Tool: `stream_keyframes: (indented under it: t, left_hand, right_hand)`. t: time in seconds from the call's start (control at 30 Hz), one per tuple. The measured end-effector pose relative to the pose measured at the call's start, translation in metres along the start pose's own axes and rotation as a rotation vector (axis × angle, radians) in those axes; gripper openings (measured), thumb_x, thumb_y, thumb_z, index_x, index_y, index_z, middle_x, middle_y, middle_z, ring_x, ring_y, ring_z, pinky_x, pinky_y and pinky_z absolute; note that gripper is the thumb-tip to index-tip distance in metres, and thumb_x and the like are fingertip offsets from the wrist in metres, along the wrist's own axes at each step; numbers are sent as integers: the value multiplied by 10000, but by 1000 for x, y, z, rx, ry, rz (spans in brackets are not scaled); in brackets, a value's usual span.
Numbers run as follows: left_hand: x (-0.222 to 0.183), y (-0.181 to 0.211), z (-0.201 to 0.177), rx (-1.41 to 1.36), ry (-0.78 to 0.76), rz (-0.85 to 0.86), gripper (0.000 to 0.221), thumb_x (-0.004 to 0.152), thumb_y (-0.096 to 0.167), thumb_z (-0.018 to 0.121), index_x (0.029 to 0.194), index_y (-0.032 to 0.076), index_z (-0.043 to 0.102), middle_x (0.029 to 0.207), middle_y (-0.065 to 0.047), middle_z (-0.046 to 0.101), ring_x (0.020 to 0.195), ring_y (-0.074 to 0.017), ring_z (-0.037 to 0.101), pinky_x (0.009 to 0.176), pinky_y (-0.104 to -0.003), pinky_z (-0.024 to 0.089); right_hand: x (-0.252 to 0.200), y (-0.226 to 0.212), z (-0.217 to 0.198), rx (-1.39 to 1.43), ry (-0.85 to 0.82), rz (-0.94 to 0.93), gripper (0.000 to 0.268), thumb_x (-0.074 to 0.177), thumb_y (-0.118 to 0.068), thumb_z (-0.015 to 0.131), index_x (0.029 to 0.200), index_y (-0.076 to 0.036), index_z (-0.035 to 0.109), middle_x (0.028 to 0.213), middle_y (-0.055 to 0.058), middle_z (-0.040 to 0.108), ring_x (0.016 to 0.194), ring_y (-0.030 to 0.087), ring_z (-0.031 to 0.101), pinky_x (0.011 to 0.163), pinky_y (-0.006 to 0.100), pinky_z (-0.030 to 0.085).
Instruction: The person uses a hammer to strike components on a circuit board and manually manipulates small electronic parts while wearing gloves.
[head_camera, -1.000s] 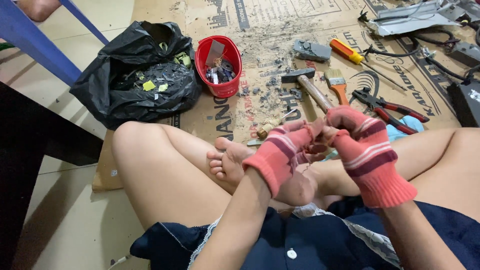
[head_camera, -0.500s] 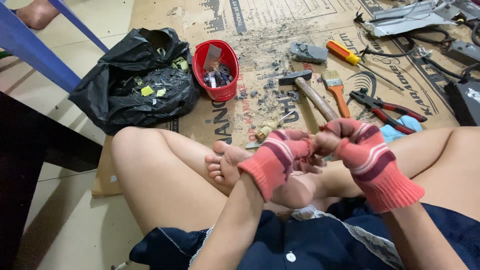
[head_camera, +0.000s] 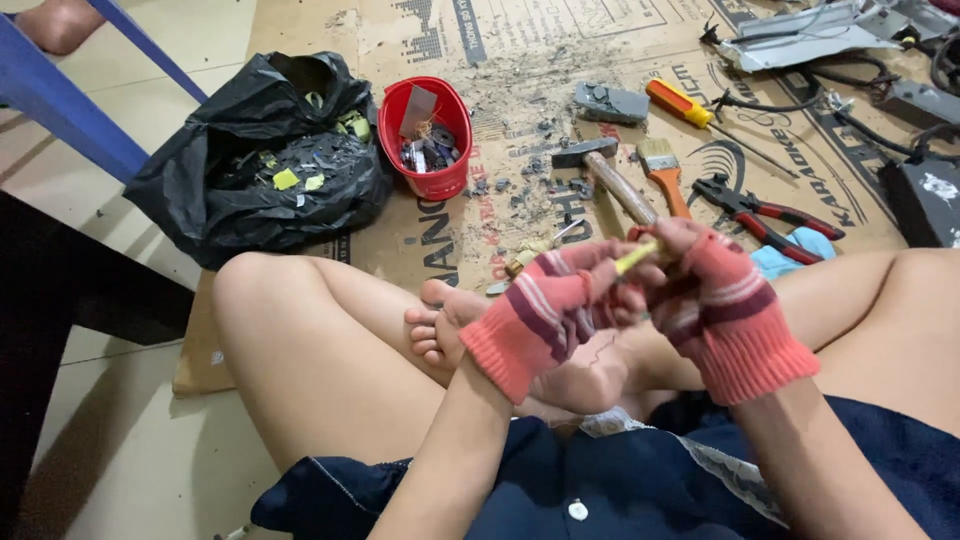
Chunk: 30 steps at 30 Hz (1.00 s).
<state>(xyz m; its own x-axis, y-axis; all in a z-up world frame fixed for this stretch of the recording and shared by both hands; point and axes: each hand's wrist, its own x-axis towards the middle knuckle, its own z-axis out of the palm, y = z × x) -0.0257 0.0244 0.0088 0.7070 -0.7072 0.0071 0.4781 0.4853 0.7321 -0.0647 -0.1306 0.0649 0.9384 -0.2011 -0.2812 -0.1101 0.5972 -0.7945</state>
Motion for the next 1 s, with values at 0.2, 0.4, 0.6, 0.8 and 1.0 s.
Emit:
stream_keyframes:
  t: [0.2,0.4,0.6,0.8,1.0]
  left_hand:
    - [25,-29,-48,-456,-83,25,442,1051,19,591,1463,-47,445,1187,-329,643,873,-377,718,773,-500,654]
    - [33,-19,-37,-150,195,-23,678,1046,-24,408,1596,244,119,1279,-409,536,778,-585,660,710,-715,590]
    - [-4,30,45,551,409,5,702,960,46,538,1583,77,215,1291,-330,615,1204,-443,623,1013,-579,530]
    - [5,16,23,628,495,-33,654,957,84,616,1549,198,362,1390,-215,602,1314,-339,573,1078,-500,500]
    - [10,14,14,426,507,-146,610,954,51,566,1528,179,406,1373,-240,606,1335,-382,538,1177,-538,383]
  right_hand:
    - [2,3,7,-355,91,-233,215,969,-204,741,1003,-35,613,737,123,623,629,171,662,512,165,510]
    - [-7,-1,1,-793,8,-295,309,994,-283,697,1125,-3,700,950,149,723,930,194,631,872,272,494]
    - [-7,1,0,-864,-99,-407,170,916,-119,779,809,-25,687,873,128,664,919,235,657,902,377,516]
    - [-19,-6,12,-888,-106,-473,245,1014,-152,665,804,-28,690,978,148,680,988,276,660,957,420,517]
    - [-5,0,-6,-1015,-125,-488,117,831,-80,834,857,-18,738,1016,169,694,1049,335,668,1026,516,483]
